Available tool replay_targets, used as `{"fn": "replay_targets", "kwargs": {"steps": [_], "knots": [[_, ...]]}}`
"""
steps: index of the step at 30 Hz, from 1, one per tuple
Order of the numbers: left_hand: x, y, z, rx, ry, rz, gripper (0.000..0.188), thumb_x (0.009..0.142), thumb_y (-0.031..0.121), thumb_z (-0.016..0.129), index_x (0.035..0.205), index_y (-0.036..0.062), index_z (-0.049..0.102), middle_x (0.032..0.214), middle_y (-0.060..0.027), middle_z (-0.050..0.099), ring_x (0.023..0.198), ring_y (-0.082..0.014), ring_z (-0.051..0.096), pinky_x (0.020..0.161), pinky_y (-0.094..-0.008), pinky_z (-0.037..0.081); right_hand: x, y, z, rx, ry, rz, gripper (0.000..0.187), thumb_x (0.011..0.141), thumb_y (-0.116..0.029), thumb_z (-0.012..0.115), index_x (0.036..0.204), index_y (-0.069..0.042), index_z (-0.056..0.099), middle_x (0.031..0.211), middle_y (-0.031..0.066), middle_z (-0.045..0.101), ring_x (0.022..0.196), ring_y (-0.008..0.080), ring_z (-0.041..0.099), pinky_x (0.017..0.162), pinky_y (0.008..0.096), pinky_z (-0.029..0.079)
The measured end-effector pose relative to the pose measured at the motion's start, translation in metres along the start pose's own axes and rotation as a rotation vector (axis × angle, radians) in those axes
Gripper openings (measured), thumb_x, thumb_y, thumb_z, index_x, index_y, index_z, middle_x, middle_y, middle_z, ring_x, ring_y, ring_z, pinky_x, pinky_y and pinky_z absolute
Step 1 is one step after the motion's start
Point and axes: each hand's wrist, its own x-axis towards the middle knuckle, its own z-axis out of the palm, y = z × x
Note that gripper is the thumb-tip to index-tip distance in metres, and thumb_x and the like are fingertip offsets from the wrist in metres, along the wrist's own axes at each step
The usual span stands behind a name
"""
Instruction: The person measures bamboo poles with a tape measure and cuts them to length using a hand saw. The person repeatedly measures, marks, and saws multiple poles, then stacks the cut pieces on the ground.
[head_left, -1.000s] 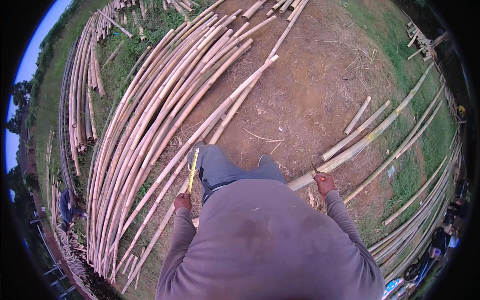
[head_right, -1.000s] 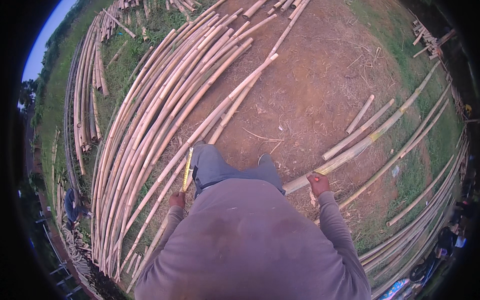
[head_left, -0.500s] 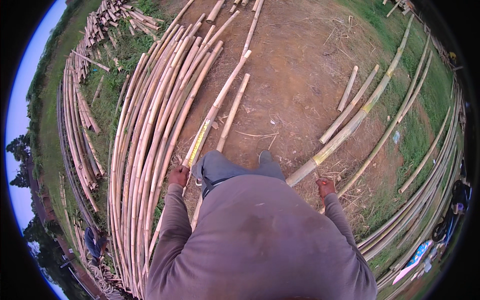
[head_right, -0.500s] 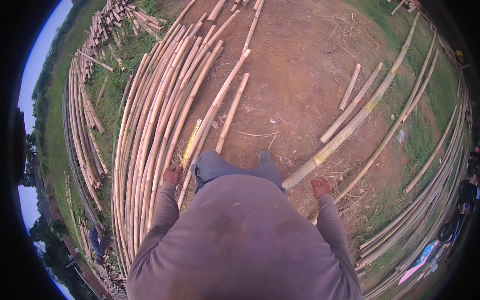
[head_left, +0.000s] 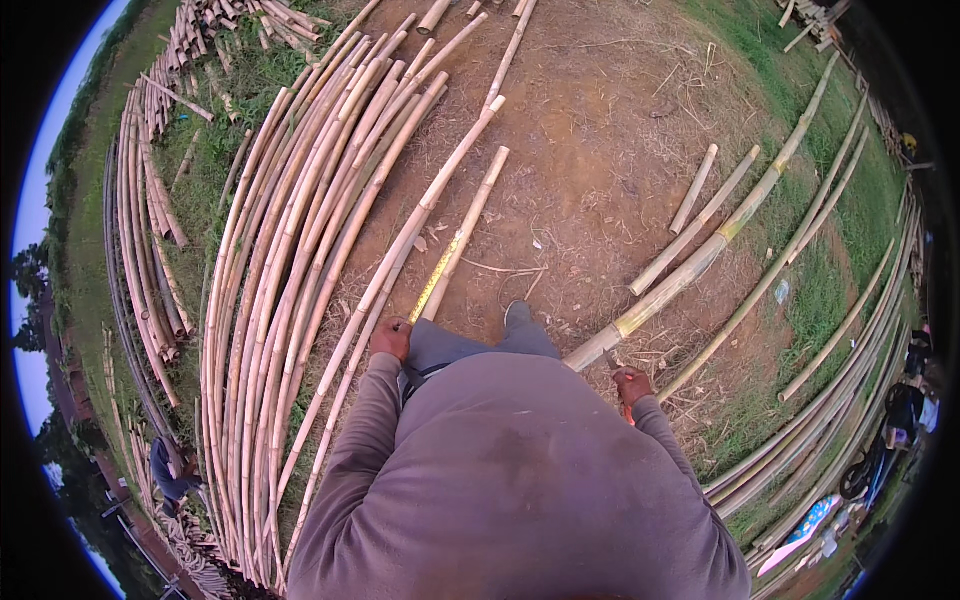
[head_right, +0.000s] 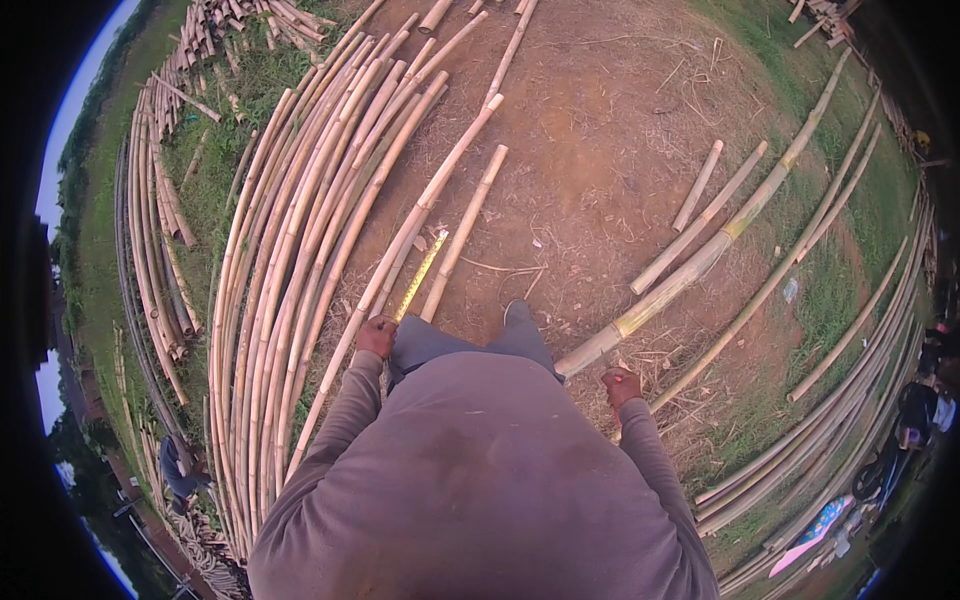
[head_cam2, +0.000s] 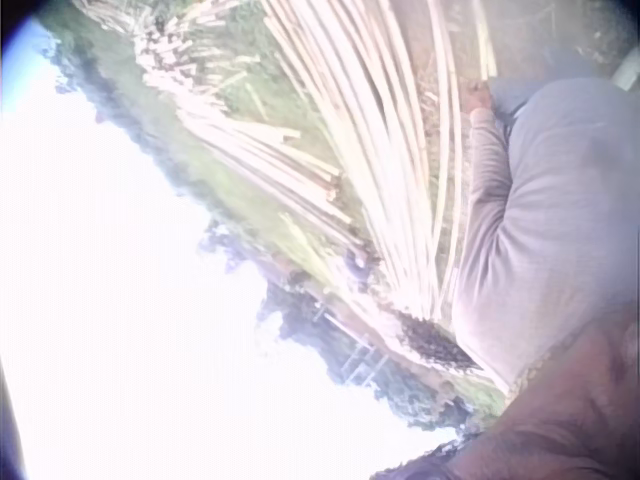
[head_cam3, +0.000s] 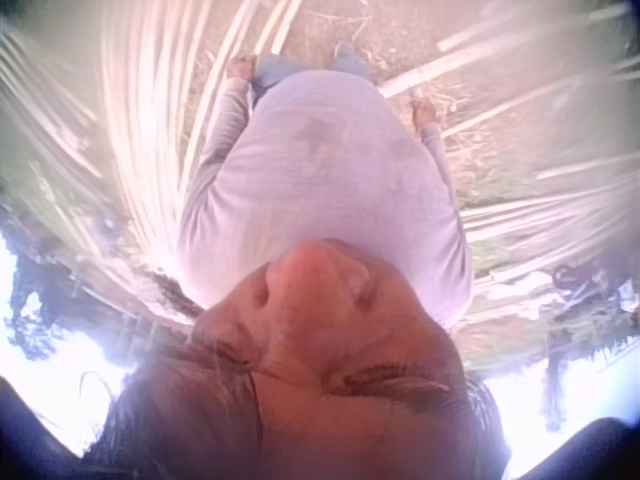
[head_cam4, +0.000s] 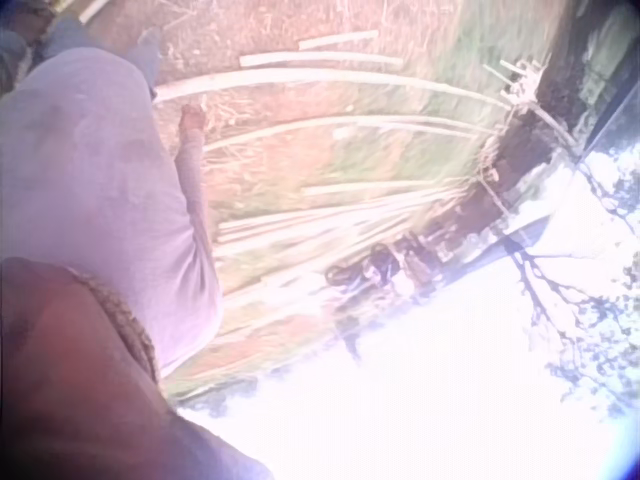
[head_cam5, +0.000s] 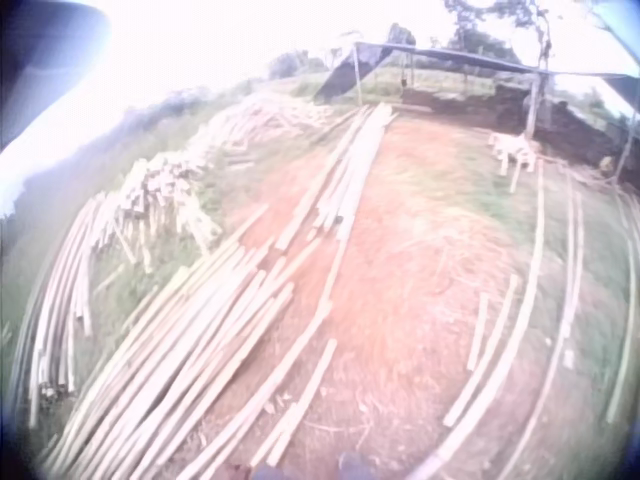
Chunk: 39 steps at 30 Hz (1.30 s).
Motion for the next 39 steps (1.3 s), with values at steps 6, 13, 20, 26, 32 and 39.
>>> {"fn": "replay_targets", "kwargs": {"steps": [6, 13, 20, 26, 32, 39], "knots": [[-0.02, 0.062, -0.007, 0.126, 0.057, -0.086, 0.024, 0.086, 0.03, 0.07, 0.096, 0.0102, 0.079, 0.093, -0.0192, 0.076, 0.089, -0.0366, 0.074, 0.084, -0.0434, 0.057, 0.032, -0.067, -0.01, -0.195, 0.036, -0.192, 0.02, 0.088, -0.02, 0.074, 0.095, -0.001, 0.075, 0.078, 0.0055, 0.068, 0.065, 0.0154, 0.059, 0.061, 0.0327, 0.049], [0.03, 0.063, 0.05, 0.046, 0.066, -0.19, 0.026, 0.088, 0.03, 0.068, 0.099, 0.0085, 0.078, 0.096, -0.0191, 0.076, 0.09, -0.035, 0.074, 0.084, -0.0428, 0.056, 0.093, -0.155, -0.005, -0.471, 0.093, -0.351, 0.028, 0.089, -0.03, 0.075, 0.096, -0.002, 0.076, 0.085, 0.0127, 0.072, 0.08, 0.0209, 0.065, 0.08, 0.0353, 0.053], [0.166, 0.065, 0.155, 0.058, -0.03, -0.337, 0.032, 0.091, 0.037, 0.066, 0.103, 0.0096, 0.077, 0.099, -0.0175, 0.077, 0.097, -0.0372, 0.073, 0.088, -0.0448, 0.055, 0.168, -0.302, 0.036, -0.723, 0.166, -0.485, 0.025, 0.09, -0.028, 0.076, 0.101, -0.006, 0.078, 0.093, 0.0208, 0.075, 0.092, 0.0324, 0.073, 0.084, 0.0391, 0.055], [0.324, 0.069, 0.262, 0.078, -0.082, -0.403, 0.037, 0.093, 0.042, 0.064, 0.105, 0.0093, 0.077, 0.103, -0.0204, 0.076, 0.1, -0.0379, 0.072, 0.09, -0.0464, 0.055, 0.323, -0.391, 0.065, -1.073, 0.238, -0.624, 0.078, 0.087, -0.009, 0.068, 0.156, -0.014, 0.033, 0.13, 0.0251, 0.065, 0.106, 0.0485, 0.067, 0.089, 0.0534, 0.056], [0.43, 0.039, 0.367, -0.001, -0.024, -0.383, 0.036, 0.093, 0.043, 0.066, 0.106, 0.0115, 0.079, 0.105, -0.0203, 0.075, 0.101, -0.0399, 0.071, 0.093, -0.0481, 0.054, 0.495, -0.389, 0.101, -0.955, 0.163, -1.134, 0.057, 0.089, -0.001, 0.064, 0.145, -0.001, 0.05, 0.132, 0.025, 0.064, 0.115, 0.0403, 0.068, 0.096, 0.0448, 0.055], [0.48, 0.022, 0.424, 0.074, 0.226, -0.316, 0.041, 0.089, 0.047, 0.068, 0.1, 0.0091, 0.079, 0.098, -0.0249, 0.074, 0.095, -0.0435, 0.071, 0.087, -0.0496, 0.055, 0.608, -0.331, 0.129, -0.76, 0.057, -1.463, 0.055, 0.085, 0.004, 0.066, 0.139, 0.009, 0.054, 0.131, 0.0261, 0.065, 0.118, 0.0385, 0.067, 0.1, 0.0434, 0.054]]}}
